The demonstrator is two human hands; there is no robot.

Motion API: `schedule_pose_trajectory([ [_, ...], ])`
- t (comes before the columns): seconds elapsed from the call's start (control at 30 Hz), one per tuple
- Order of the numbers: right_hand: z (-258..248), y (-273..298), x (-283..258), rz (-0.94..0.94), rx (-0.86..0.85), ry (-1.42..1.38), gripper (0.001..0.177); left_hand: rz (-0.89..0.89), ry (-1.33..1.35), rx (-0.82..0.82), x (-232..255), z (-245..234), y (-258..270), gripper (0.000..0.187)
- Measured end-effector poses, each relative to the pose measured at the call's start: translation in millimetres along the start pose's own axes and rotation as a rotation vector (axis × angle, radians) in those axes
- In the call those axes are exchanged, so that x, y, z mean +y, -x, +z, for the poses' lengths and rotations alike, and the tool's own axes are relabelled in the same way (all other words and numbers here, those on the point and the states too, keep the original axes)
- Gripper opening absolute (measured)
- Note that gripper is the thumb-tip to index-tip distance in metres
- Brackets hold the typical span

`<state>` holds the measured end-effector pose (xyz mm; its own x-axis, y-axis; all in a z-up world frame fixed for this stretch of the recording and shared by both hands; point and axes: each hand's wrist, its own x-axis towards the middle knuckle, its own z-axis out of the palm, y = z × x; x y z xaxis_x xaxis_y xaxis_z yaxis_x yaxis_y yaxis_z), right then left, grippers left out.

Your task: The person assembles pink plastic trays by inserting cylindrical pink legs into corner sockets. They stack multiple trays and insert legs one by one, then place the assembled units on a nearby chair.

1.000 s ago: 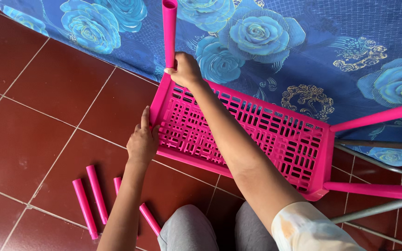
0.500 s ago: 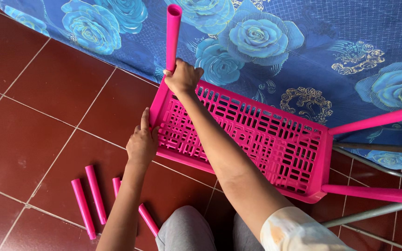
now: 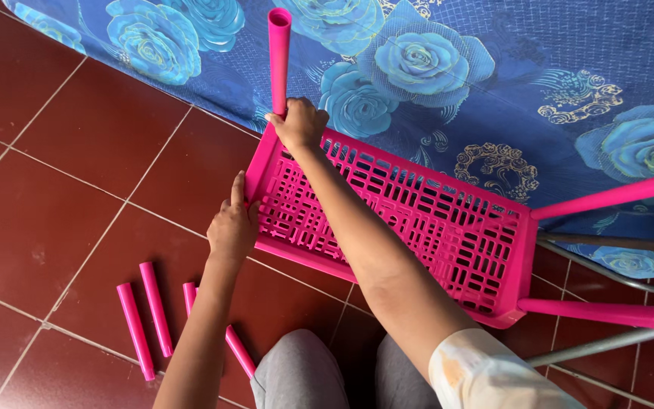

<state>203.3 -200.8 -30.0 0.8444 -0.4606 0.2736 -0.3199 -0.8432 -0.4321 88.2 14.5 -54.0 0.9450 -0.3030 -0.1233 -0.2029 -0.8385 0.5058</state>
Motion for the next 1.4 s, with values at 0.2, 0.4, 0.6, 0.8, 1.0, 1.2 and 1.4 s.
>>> schedule_pose_trajectory([
  [0.2,-7,23,0,-0.014,0.179,-0.15,0.057,-0.009,-0.016,-0.033,0,-1,-5,0.078],
  [0.4,-24,134,2,-0.156,0.19,-0.619,0.043,0.099,0.739,0.107,-34,19,18,0.095],
  [0.6,-65,260,10,-0.234,-0.017,-0.724,0.027,-0.3,0.295,0.196,-136,125,108,0.073],
  [0.8,-88,315,26,-0.284,-0.028,-0.683,0.018,-0.649,0.102,-0.371,-201,229,164,0.106],
  [1.0,-102,330,45,-0.235,-0.144,-0.702,0.018,-0.637,0.134,-0.196,-197,263,196,0.081],
  [1.2,-107,329,50,-0.098,-0.227,-0.711,0.02,-0.378,0.089,-0.024,-183,236,201,0.034],
  [1.4,-87,347,30,-0.21,-0.51,-0.716,0.062,0.008,0.331,0.473,-140,61,185,0.027],
])
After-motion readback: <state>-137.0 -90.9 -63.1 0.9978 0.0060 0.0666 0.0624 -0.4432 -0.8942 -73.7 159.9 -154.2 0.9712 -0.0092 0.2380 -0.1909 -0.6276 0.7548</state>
